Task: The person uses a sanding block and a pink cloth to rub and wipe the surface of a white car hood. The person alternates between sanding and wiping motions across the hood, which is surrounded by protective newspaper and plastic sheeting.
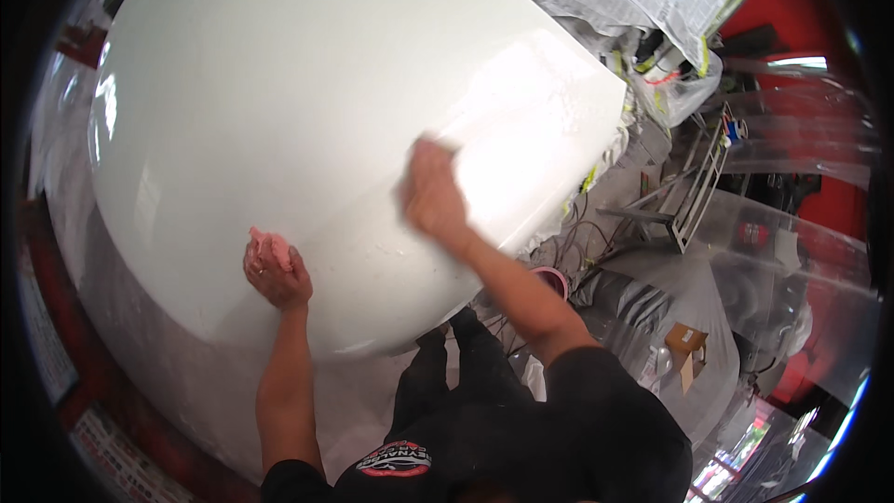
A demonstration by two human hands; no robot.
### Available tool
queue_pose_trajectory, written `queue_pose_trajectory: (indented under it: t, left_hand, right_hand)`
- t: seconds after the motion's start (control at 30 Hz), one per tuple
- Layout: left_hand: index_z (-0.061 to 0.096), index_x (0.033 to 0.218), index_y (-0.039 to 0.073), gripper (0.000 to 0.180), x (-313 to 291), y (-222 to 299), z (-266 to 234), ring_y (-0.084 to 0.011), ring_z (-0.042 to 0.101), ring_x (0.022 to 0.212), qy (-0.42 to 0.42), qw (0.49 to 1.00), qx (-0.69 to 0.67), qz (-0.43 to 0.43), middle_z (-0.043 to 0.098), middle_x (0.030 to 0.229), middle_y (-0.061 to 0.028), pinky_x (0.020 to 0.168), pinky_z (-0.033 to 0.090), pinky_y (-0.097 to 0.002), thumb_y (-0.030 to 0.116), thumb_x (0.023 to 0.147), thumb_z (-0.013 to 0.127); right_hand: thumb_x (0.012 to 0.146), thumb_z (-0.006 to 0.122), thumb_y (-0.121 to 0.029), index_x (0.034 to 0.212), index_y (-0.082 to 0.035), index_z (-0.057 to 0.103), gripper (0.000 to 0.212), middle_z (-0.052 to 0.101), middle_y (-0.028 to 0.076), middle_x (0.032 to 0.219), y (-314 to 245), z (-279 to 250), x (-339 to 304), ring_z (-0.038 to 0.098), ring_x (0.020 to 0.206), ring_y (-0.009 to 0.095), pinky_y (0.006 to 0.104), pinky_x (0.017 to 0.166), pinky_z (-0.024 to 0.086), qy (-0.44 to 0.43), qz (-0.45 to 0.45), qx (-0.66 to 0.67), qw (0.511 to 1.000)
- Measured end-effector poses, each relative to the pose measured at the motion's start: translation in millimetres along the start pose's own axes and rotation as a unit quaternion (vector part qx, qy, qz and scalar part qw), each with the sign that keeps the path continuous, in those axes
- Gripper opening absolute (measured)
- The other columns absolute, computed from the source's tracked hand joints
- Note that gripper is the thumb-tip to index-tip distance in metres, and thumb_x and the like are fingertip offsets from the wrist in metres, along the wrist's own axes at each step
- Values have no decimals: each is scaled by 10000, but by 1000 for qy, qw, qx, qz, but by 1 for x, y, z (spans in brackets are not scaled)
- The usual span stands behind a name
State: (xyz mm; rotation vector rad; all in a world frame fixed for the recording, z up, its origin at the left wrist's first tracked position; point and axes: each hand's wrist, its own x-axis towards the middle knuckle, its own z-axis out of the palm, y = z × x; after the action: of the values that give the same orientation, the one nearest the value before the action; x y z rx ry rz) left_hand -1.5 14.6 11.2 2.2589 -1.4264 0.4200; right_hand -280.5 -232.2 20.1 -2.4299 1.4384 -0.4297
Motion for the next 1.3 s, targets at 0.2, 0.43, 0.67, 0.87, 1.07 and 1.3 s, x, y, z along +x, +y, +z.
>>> queue_pose_trajectory:
  t: [0.2,0.43,0.67,0.87,1.07,1.3]
  left_hand:
    - [539,1350,47,469,-2,7,6,-417,483,1287,-12,1000,-15,-12,513,1372,-214,1091,372,-564,302,962,611]
    - [537,1352,40,474,5,-1,-1,-421,484,1281,3,1000,0,1,515,1360,-218,1083,373,-566,296,960,612]
    - [539,1334,35,466,7,13,14,-421,489,1272,2,1000,-29,4,521,1351,-220,1077,372,-566,299,957,612]
    - [530,1346,31,469,2,6,-2,-411,489,1284,-11,1000,-5,-12,532,1363,-214,1081,369,-552,287,960,604]
    - [553,1333,29,462,3,10,3,-409,501,1274,1,1000,-20,-15,549,1353,-213,1078,374,-553,286,954,606]
    - [568,1326,32,445,2,4,3,-407,516,1253,18,1000,-2,11,556,1349,-217,1049,403,-551,307,977,598]
  right_hand:
    - [1039,443,-271,1537,84,291,629,328,293,1589,122,-86,54,294,1490,429,478,1255,209,16,8,-53,998]
    - [1045,441,-355,1523,124,297,692,294,343,1584,-23,-14,-2,260,1504,455,516,1254,189,-6,14,-71,997]
    - [1031,468,-282,1563,72,246,677,281,290,1613,164,-95,61,221,1526,409,463,1270,148,78,54,-126,987]
    - [970,571,-279,1470,128,339,685,402,333,1490,-80,-11,-45,340,1434,448,543,1222,229,-50,-52,29,997]
    - [1026,494,-286,1527,89,320,650,345,295,1582,131,-110,20,312,1478,426,462,1249,223,21,55,-72,996]
    - [991,531,-239,1507,53,392,608,450,225,1532,-53,-27,-88,394,1453,347,487,1251,226,-57,-21,56,997]
